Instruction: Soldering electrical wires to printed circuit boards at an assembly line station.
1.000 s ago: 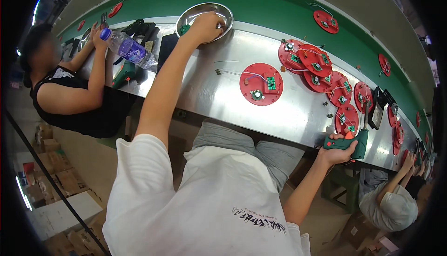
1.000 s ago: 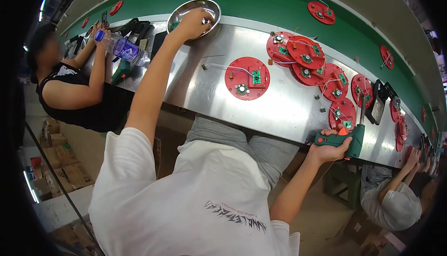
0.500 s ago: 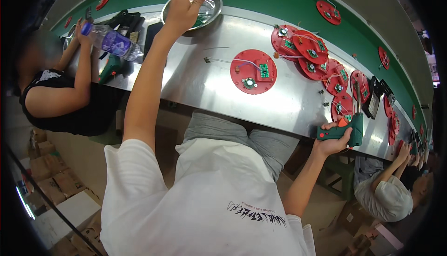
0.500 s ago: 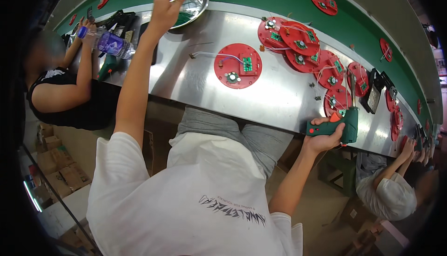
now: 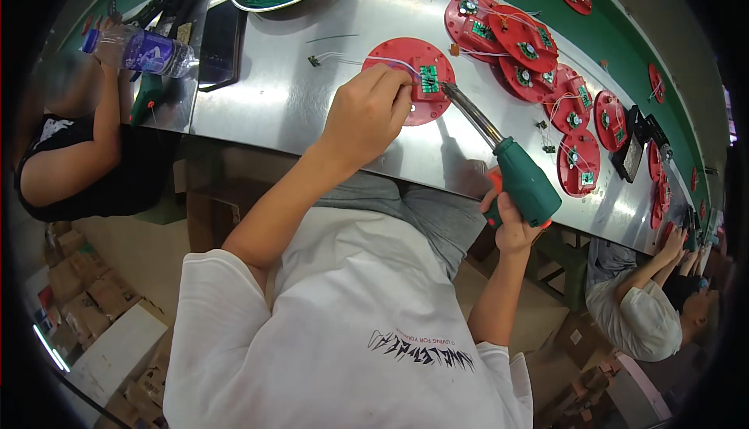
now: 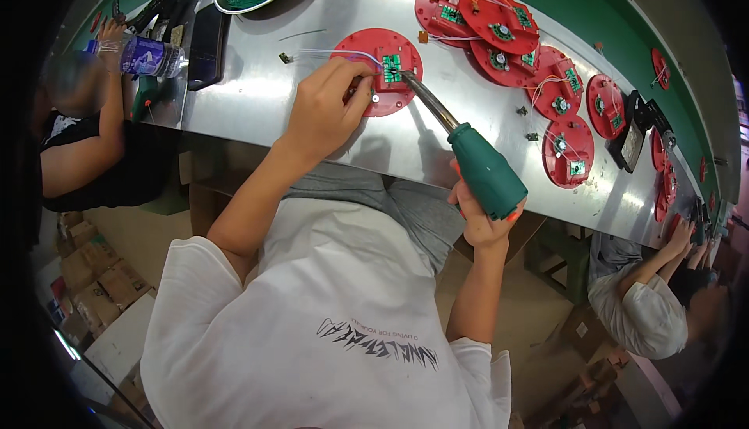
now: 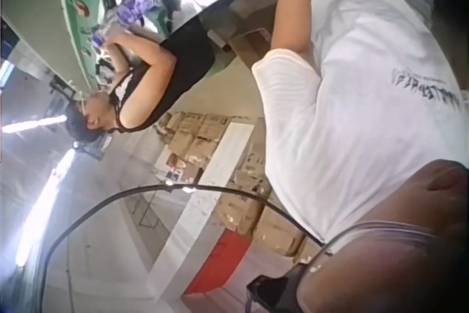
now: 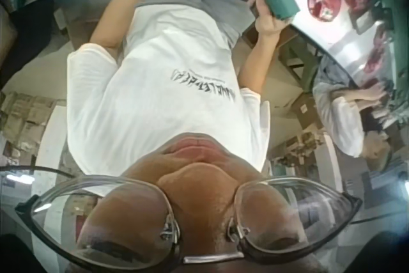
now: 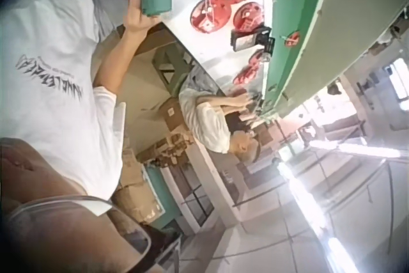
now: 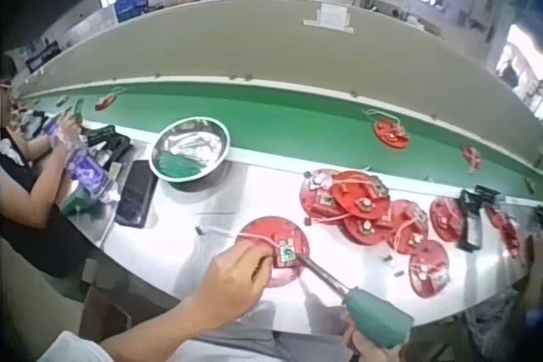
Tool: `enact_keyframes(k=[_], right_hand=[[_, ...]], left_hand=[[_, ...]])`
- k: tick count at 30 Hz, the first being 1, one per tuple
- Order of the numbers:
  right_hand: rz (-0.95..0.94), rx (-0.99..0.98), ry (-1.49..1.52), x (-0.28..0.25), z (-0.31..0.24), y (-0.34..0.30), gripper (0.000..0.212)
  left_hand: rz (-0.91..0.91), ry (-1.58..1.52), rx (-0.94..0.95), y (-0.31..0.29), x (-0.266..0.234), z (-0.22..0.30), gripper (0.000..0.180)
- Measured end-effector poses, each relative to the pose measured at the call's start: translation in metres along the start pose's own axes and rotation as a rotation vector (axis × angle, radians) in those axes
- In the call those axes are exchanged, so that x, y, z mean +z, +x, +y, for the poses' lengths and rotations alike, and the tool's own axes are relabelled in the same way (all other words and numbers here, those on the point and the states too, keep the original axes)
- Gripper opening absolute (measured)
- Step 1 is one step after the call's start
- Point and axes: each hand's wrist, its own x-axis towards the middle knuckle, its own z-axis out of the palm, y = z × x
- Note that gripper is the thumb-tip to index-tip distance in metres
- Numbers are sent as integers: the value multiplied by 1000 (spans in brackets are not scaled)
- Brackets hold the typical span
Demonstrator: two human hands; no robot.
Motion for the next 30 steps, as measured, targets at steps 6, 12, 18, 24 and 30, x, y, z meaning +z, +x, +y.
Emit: enact_keyframes(k=[6,12,18,24,30], right_hand=[[-2,45,-16,3,4,0,30],[3,23,-18,9,2,2,29],[-39,33,-59,6,4,4,24],[-88,75,-51,1,2,4,37],[-69,59,-77,3,3,3,40]], left_hand=[[64,2,2,-2,7,1,8],[87,3,12,-2,8,-2,7],[69,40,26,-2,10,-4,8],[80,36,29,-1,11,-5,7],[71,15,11,-2,11,-6,7]])
